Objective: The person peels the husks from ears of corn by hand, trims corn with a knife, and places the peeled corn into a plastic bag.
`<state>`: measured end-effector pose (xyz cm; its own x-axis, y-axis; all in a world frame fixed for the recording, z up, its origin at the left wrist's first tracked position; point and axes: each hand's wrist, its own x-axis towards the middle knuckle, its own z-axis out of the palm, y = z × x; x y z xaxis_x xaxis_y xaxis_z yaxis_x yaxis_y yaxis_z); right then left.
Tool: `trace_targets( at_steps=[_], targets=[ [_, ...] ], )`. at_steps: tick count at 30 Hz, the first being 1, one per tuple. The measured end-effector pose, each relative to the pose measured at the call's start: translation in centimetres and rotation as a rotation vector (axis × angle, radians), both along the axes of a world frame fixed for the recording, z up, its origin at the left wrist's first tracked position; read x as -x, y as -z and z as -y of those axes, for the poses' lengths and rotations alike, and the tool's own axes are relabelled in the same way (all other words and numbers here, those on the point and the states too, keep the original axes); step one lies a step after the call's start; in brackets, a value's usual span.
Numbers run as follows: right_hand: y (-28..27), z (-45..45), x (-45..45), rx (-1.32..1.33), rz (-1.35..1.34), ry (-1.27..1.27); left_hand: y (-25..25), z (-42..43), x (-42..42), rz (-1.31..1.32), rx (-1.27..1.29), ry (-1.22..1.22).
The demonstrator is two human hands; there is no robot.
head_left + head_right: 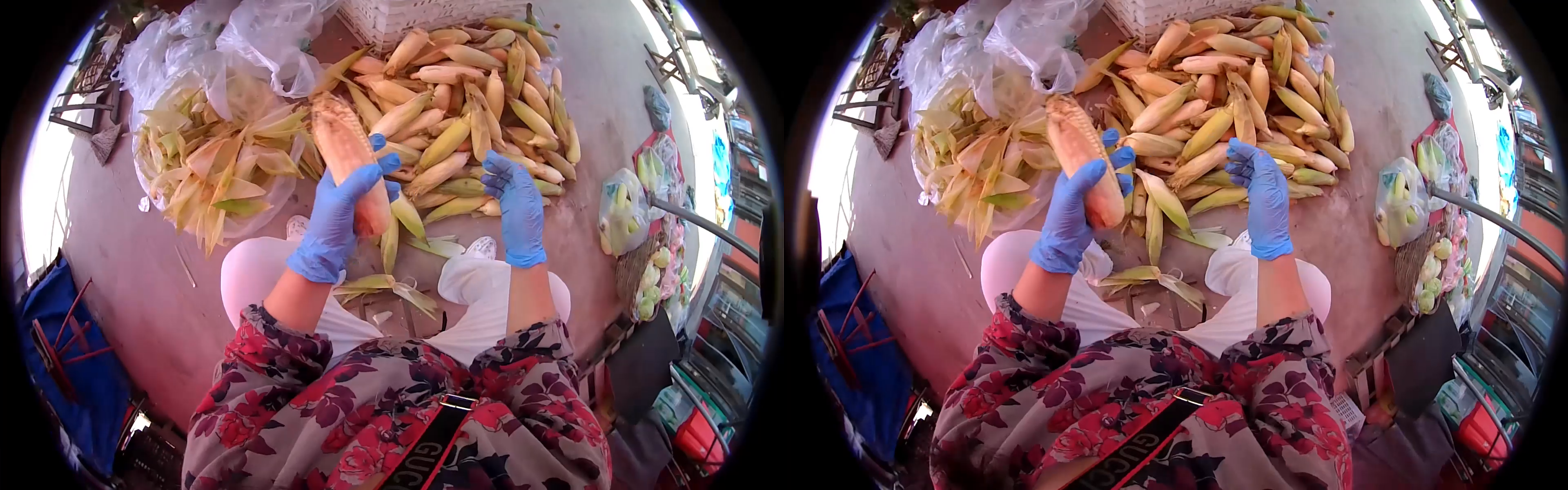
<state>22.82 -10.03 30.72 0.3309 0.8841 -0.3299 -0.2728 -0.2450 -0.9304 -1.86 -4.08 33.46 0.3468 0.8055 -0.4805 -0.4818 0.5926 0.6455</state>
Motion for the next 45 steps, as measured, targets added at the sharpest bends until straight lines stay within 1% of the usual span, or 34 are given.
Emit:
trace_targets(
  at_steps=[1,2,3,4,6,7,8,10,11,12,14,15,16,17,18,19,20,21,22,23,24,27,30,32,33,35,37,38,39,41,43,44,45],
  targets=[
    [1.0,-0.7,-1.5,0.004,0.118,0.050,0.9,-1.3,-0.3,-0.011,-0.020,-0.122],
    [1.5,-0.5,-2.5,0.026,0.233,0.082,1.1,-2.6,-0.7,-0.028,0.027,-0.236],
    [1.6,-0.1,-3.1,0.047,0.342,0.104,2.4,-3.5,-0.7,-0.065,0.079,-0.253],
    [2.1,-0.3,-3.5,0.126,0.255,0.106,3.4,-4.8,-0.9,-0.097,0.105,-0.268],
    [3.6,-1.2,-4.2,0.248,0.091,0.117,5.7,-6.5,-2.6,-0.092,0.247,-0.315],
    [3.8,-1.5,-4.4,0.266,0.076,0.089,6.6,-6.5,-3.3,-0.086,0.326,-0.337],
    [3.9,-2.0,-4.6,0.273,0.068,0.065,7.2,-6.1,-3.6,-0.077,0.380,-0.305],
    [5.1,-2.2,-5.1,0.358,0.032,0.008,8.5,-6.1,-4.4,-0.065,0.423,-0.241],
    [6.0,-2.5,-5.5,0.350,0.003,-0.043,8.8,-5.7,-4.1,-0.036,0.437,-0.170],
    [6.3,-1.5,-5.5,0.363,-0.036,-0.092,8.6,-5.3,-3.9,-0.034,0.468,-0.150],
    [7.0,1.9,-5.3,0.595,-0.041,0.018,7.9,-5.2,-3.5,-0.010,0.502,-0.128],
    [6.6,2.7,-5.7,0.689,-0.035,0.070,8.0,-4.8,-2.6,-0.124,0.431,-0.134],
    [4.8,3.7,-6.1,0.747,-0.025,0.091,8.2,-3.8,-0.8,-0.242,0.372,-0.146],
    [1.9,4.2,-6.9,0.757,-0.035,0.049,8.7,-2.8,1.9,-0.276,0.424,-0.156],
    [-1.1,4.4,-7.8,0.763,-0.046,0.011,7.3,-2.5,4.1,-0.187,0.496,-0.254],
    [-3.9,4.5,-8.9,0.771,0.000,-0.019,6.3,-2.1,7.0,-0.248,0.613,-0.337],
    [-6.5,4.1,-10.3,0.770,0.046,-0.052,2.0,-2.8,8.1,-0.231,0.632,-0.423],
    [-9.1,3.3,-11.4,0.760,0.092,-0.086,-0.2,-2.6,10.5,-0.191,0.578,-0.463],
    [-11.7,2.8,-12.4,0.741,0.154,-0.088,-2.6,-2.2,13.1,-0.233,0.538,-0.470],
    [-14.0,2.1,-13.4,0.720,0.217,-0.100,-5.7,-1.9,15.0,-0.356,0.516,-0.502],
    [-16.2,0.4,-13.9,0.680,0.283,-0.116,-8.4,-1.1,16.9,-0.379,0.489,-0.532],
    [-23.3,-3.6,-13.5,0.580,0.262,-0.192,-15.7,5.0,22.2,-0.433,0.425,-0.646],
    [-27.8,-6.6,-11.9,0.541,0.332,-0.417,-21.0,13.9,24.8,-0.453,0.421,-0.829],
    [-30.2,-8.1,-9.3,0.496,0.319,-0.487,-22.6,19.8,26.6,-0.451,0.429,-0.980],
    [-31.1,-8.7,-8.3,0.539,0.331,-0.522,-21.5,23.8,27.9,-0.444,0.436,-1.041],
    [-32.8,-9.4,-6.3,0.547,0.350,-0.666,-19.7,31.3,30.1,-0.554,0.566,-1.125],
    [-35.4,-9.4,-4.1,0.642,0.593,-0.797,-20.6,37.1,31.2,-0.633,0.754,-1.186],
    [-36.5,-9.3,-3.1,0.692,0.648,-0.847,-21.2,40.1,32.2,-0.616,0.877,-1.163],
    [-37.1,-8.9,-2.8,0.751,0.696,-0.890,-21.2,43.3,33.2,-0.663,0.907,-1.124],
    [-37.6,-8.3,-3.1,0.832,0.970,-1.228,-25.9,45.5,35.2,-0.796,1.114,-0.983],
    [-39.0,-8.4,-0.9,1.126,0.778,-0.950,-25.2,47.5,38.0,-0.674,1.097,-1.064],
    [-39.2,-8.3,-0.2,1.139,0.819,-0.944,-24.6,49.0,40.1,-0.621,1.091,-1.074],
    [-38.8,-8.5,-0.2,1.161,0.863,-0.935,-25.4,48.5,42.4,-0.573,1.029,-1.127]
  ],
)
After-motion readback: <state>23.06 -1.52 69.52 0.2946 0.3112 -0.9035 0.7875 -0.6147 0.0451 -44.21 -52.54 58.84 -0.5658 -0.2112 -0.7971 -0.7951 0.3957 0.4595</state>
